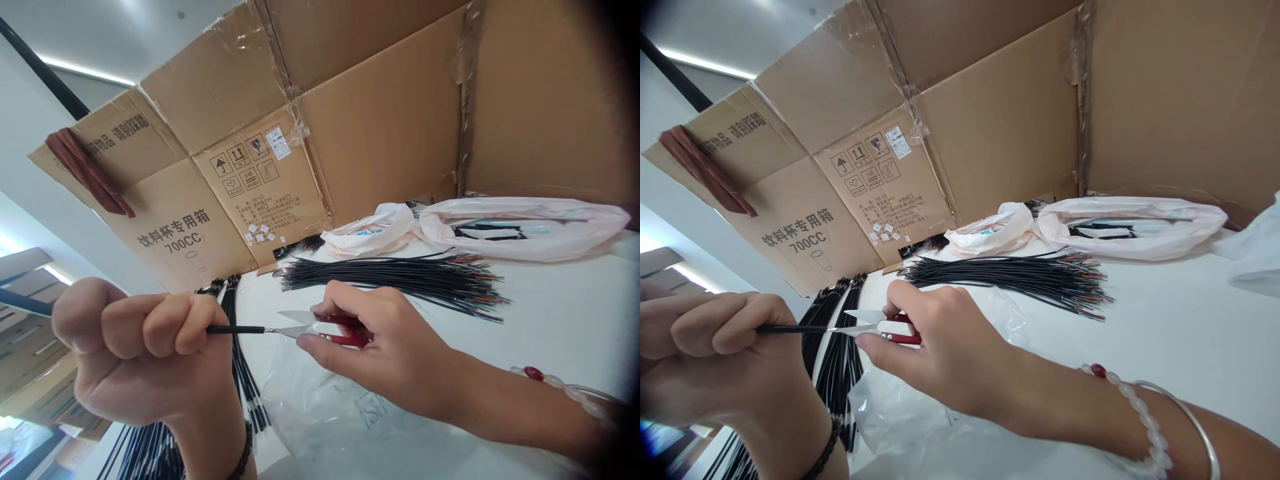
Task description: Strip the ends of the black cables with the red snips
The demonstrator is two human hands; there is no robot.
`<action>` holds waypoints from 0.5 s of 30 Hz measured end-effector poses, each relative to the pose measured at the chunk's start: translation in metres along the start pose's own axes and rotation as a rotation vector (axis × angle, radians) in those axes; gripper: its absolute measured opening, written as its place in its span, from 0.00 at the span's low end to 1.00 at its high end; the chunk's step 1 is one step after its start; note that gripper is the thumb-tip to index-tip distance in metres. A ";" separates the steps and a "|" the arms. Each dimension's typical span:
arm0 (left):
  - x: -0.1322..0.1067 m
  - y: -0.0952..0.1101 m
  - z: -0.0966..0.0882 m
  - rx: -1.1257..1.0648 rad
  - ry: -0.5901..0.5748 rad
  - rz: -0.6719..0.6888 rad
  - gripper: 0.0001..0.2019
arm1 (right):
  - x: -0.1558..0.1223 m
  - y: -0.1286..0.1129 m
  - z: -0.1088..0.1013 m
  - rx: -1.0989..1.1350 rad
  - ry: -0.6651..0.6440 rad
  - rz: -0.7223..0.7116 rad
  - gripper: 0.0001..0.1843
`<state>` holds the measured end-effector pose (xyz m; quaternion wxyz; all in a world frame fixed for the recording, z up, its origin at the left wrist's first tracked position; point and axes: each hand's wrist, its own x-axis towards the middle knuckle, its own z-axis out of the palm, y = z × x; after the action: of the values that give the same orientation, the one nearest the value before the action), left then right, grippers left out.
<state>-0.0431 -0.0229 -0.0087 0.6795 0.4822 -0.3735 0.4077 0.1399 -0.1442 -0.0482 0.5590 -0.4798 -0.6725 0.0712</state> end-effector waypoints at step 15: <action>-0.008 -0.008 0.015 0.068 0.274 0.091 0.13 | -0.008 0.002 0.006 -0.324 0.188 -0.310 0.12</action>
<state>-0.0402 -0.0404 -0.0150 0.6883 0.4274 -0.2845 0.5125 0.1356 -0.1461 -0.0569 0.5392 -0.4588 -0.6856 -0.1694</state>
